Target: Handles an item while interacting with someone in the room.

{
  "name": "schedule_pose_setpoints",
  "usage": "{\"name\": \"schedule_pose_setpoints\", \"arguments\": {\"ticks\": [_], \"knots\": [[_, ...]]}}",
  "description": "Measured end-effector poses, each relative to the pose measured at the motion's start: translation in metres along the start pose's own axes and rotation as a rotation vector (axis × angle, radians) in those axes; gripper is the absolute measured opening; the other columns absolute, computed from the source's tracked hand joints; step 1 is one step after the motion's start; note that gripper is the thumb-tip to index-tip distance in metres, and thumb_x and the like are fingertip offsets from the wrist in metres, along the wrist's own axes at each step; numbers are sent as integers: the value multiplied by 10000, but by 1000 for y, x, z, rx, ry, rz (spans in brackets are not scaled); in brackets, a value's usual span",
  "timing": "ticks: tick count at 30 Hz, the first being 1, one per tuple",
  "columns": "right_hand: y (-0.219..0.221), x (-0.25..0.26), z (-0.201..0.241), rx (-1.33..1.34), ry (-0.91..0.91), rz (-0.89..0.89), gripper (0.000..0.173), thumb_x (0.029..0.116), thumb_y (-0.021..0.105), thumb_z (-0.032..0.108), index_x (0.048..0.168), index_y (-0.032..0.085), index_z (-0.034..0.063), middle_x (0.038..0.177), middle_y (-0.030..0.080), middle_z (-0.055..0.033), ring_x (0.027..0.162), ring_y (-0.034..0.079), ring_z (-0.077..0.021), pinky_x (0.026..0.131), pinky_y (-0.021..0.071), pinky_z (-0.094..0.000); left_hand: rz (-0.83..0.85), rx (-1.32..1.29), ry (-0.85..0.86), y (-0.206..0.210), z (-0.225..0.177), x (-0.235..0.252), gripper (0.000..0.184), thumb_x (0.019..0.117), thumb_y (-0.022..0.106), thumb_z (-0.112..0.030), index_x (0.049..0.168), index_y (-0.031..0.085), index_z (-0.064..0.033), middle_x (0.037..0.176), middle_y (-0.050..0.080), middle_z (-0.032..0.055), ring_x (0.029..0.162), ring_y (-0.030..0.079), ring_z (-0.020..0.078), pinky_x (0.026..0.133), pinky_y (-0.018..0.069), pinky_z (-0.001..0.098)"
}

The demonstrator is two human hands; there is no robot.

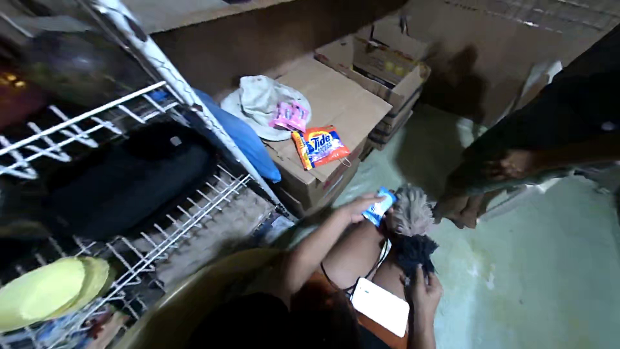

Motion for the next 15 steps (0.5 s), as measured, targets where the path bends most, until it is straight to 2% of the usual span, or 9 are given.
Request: {"name": "schedule_pose_setpoints", "arguments": {"ticks": [3, 5, 7, 9, 11, 13, 15], "knots": [[4, 9, -10, -92, -146, 56, 214, 960, 653, 83, 1024, 717, -111, 879, 739, -164, 748, 704, -133, 781, 602, -359, -302, 253, 250, -58, -83, 3, 394, 1087, 476, -194, 1432, 462, -5, 1138, 671, 141, 945, 669, 175, 862, 567, 369], [6, 13, -11, -101, -179, 60, 204, 953, 652, 89, 997, 722, -97, 833, 735, -141, 704, 697, -107, 738, 605, -332, -543, 356, 420, -96, -132, 3, 433, 1082, 504, -224, 1435, 479, 25, 1267, 637, 218, 1110, 651, 265, 987, 529, 462], [6, 13, -7, -123, -176, 58, 201, 951, 655, 90, 987, 724, -96, 815, 733, -143, 693, 695, -127, 732, 598, -355, -740, 460, 542, -127, -173, 4, 453, 1080, 510, -247, 1416, 486, 56, 1306, 608, 270, 1183, 626, 340, 1038, 498, 521], [5, 13, -8, -154, -191, 64, 200, 943, 661, 89, 995, 733, -91, 832, 740, -162, 717, 712, -180, 747, 600, -418, -883, 643, 508, -149, -203, 7, 493, 1073, 516, -314, 1418, 504, 39, 1323, 604, 279, 1242, 593, 388, 1070, 457, 580], [3, 12, -12, -185, -201, 66, 200, 944, 666, 102, 997, 738, -76, 819, 737, -167, 702, 711, -216, 726, 595, -465, -1007, 901, 358, -161, -219, 12, 521, 1061, 525, -350, 1453, 512, -8, 1385, 582, 276, 1347, 500, 446, 1107, 366, 659], [2, 10, -13, -200, -198, 76, 211, 952, 659, 114, 1008, 737, -74, 814, 734, -176, 693, 710, -241, 717, 590, -496, -1044, 1162, 200, -171, -217, 22, 523, 1021, 578, -257, 1465, 497, 7, 1442, 514, 305, 1410, 390, 499, 1139, 291, 680], [3, 10, -13, -199, -210, 69, 219, 953, 655, 117, 1006, 735, -80, 801, 732, -178, 677, 712, -238, 704, 596, -489, -1024, 1371, 61, -185, -205, 35, 515, 927, 666, -148, 1386, 552, 56, 1429, 486, 335, 1394, 375, 522, 1136, 286, 676]]}}
Point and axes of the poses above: each hand's wrist, its own x-axis towards the middle knuckle, its own y-axis out of the palm, z = x × y, the point moved 4 cm from there along x, towards the middle knuckle
